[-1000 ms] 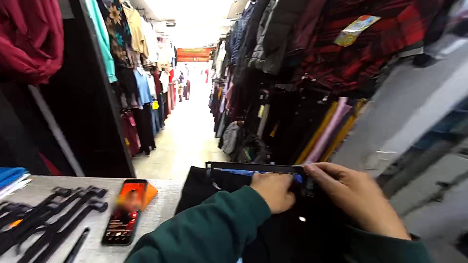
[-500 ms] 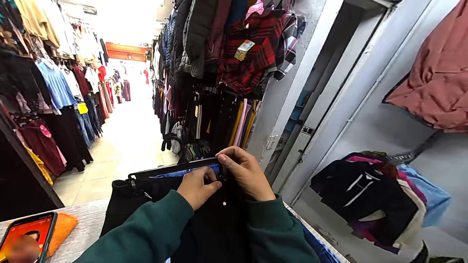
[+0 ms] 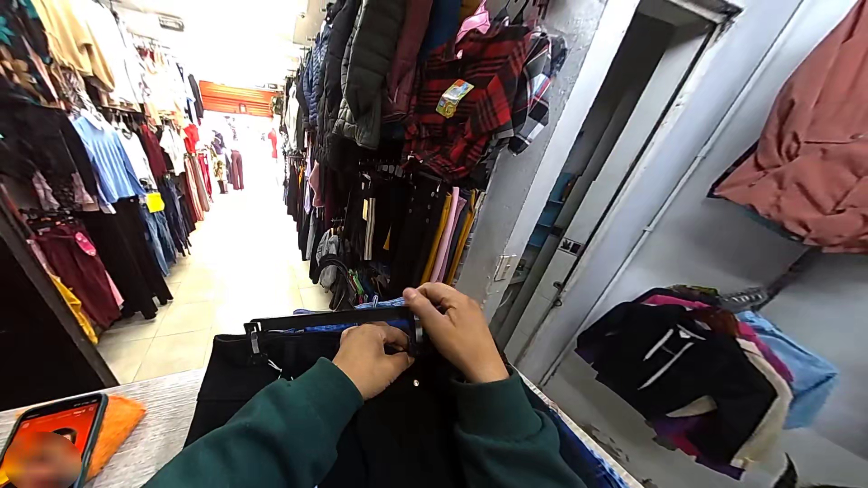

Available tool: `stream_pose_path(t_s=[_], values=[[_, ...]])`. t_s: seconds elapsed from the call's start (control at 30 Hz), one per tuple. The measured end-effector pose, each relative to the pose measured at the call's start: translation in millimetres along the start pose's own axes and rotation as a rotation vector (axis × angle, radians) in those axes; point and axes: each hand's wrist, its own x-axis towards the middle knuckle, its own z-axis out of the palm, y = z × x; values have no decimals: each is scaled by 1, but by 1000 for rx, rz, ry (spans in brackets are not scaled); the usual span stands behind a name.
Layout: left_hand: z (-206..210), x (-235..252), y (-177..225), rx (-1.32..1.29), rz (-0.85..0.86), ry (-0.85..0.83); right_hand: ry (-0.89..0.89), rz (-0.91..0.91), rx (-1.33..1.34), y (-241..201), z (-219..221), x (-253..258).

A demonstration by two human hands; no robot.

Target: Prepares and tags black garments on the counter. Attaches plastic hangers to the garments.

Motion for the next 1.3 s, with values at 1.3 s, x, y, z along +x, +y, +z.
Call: stream_pose_path(t_s=[1.3], values=[[14, 3, -17, -132, 222, 207, -614, 146, 70, 46, -50, 4]])
